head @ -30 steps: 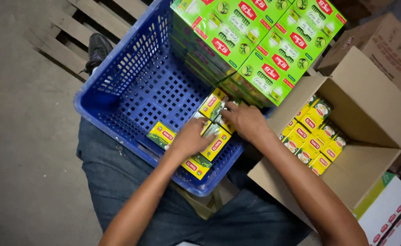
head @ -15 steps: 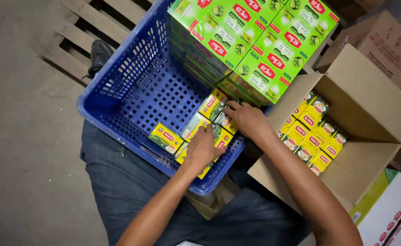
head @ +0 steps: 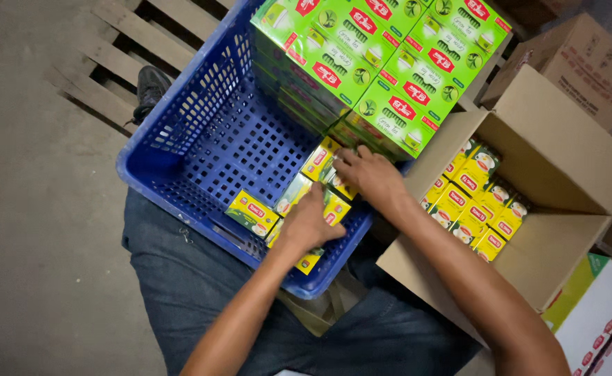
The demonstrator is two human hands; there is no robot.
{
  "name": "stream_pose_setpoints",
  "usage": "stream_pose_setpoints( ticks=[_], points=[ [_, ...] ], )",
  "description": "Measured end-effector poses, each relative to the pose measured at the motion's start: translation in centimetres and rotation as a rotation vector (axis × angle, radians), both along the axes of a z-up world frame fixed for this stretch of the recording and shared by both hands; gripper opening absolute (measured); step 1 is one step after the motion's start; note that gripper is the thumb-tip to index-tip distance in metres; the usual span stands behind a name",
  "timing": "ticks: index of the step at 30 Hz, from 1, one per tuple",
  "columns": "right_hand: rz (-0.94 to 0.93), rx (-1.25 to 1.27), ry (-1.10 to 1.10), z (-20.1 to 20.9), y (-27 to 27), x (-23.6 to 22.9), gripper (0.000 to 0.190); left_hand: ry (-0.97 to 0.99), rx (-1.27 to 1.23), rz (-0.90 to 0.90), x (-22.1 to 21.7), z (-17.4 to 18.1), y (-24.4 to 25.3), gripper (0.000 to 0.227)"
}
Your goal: The person sits on the floor and transfers small yellow boxes from a large cardboard carton into a blue plastic basket. They arrange the boxes in neat rows within the basket, occasionally adjusting their position to fit more items.
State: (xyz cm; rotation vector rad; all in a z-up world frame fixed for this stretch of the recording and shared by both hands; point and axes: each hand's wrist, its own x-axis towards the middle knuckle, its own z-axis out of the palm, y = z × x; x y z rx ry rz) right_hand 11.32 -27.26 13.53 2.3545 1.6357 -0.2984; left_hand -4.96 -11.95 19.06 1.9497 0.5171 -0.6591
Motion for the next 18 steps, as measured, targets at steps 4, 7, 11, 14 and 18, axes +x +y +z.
stream_pose_setpoints(
  ticks=[4,7,11,14,18],
  points=[
    [-0.042,0.020,0.131,2.1,-0.6,0.8,0.053,0.022,-0.060,-0.023,0.0,1.0,2.2,0.095],
    [-0.093,0.015,0.208,4.9,-0.3,0.5,0.067,0.033,-0.120,0.004,-0.6,2.0,3.7,0.096],
    [-0.146,-0.038,0.164,4.1,-0.7,0.9,0.079,-0.002,-0.188,0.112,-1.3,3.6,6.2,0.094],
    [-0.232,-0.055,0.061,6.0,0.4,-1.0,0.072,0.009,-0.213,0.151,-1.9,1.6,6.1,0.090],
    [-0.409,-0.114,0.187,7.7,2.4,-2.5,0.085,0.043,-0.185,0.178,-1.7,1.6,5.8,0.099]
  ],
)
